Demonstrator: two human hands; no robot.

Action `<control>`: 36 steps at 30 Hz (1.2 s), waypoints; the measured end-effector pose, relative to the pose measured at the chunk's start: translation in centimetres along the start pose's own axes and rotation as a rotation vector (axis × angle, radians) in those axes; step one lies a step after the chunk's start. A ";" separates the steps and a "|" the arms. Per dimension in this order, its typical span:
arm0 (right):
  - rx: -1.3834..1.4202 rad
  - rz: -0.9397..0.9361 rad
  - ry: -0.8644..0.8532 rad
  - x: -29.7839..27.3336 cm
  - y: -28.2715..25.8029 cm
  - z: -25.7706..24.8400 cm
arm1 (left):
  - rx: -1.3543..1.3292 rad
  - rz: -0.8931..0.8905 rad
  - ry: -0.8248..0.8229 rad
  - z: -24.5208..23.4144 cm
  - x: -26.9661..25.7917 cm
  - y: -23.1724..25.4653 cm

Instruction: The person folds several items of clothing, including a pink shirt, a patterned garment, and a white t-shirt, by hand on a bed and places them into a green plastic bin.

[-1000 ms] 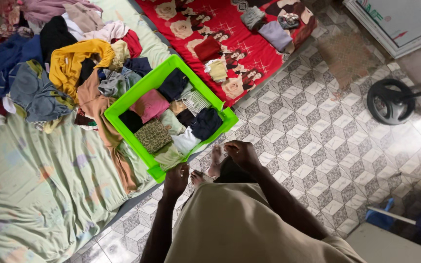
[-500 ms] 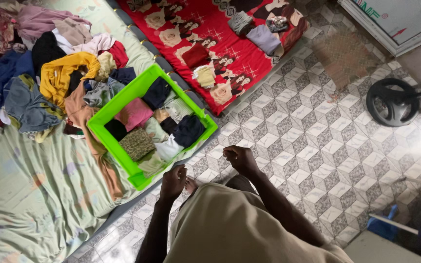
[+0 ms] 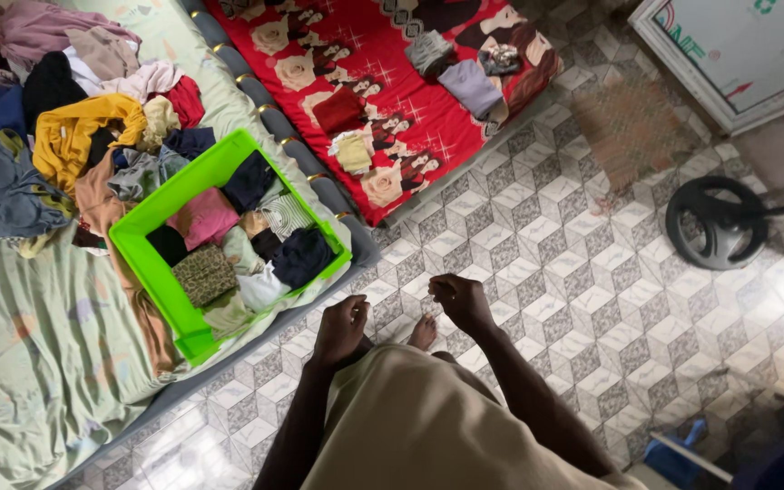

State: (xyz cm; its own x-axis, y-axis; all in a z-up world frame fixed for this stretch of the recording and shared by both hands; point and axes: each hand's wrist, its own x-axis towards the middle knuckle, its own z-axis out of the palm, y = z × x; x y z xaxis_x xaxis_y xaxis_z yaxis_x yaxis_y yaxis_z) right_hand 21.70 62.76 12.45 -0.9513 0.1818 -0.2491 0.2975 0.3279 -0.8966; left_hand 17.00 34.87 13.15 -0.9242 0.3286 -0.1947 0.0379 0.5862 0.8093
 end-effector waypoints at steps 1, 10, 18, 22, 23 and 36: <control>0.001 0.003 0.004 0.4 0.1 -0.6 | 0.005 0.023 0.016 0.5 0.4 0.2; 0.008 0.007 -0.004 5.0 1.6 -1.9 | 0.001 0.080 0.069 1.7 5.1 -2.2; -0.125 0.057 -0.077 11.6 -1.7 -2.4 | -0.070 0.205 0.145 0.6 13.2 -4.5; -0.082 -0.079 -0.049 14.4 -2.8 -2.4 | -0.102 0.187 0.118 -1.1 17.1 -3.2; -0.090 -0.062 -0.051 15.3 -3.0 -2.2 | -0.117 0.175 0.108 -1.9 17.4 -2.5; -0.155 -0.104 -0.160 23.9 -3.8 -0.6 | -0.137 0.010 0.195 -5.9 18.7 -2.5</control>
State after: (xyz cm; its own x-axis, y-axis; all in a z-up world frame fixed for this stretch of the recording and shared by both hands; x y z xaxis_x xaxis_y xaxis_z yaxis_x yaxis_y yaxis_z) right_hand -2.17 66.39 10.11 -0.9744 -0.0052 -0.2246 0.1950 0.4774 -0.8568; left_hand -2.65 35.14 10.76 -0.9805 0.1764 -0.0866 0.0074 0.4732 0.8809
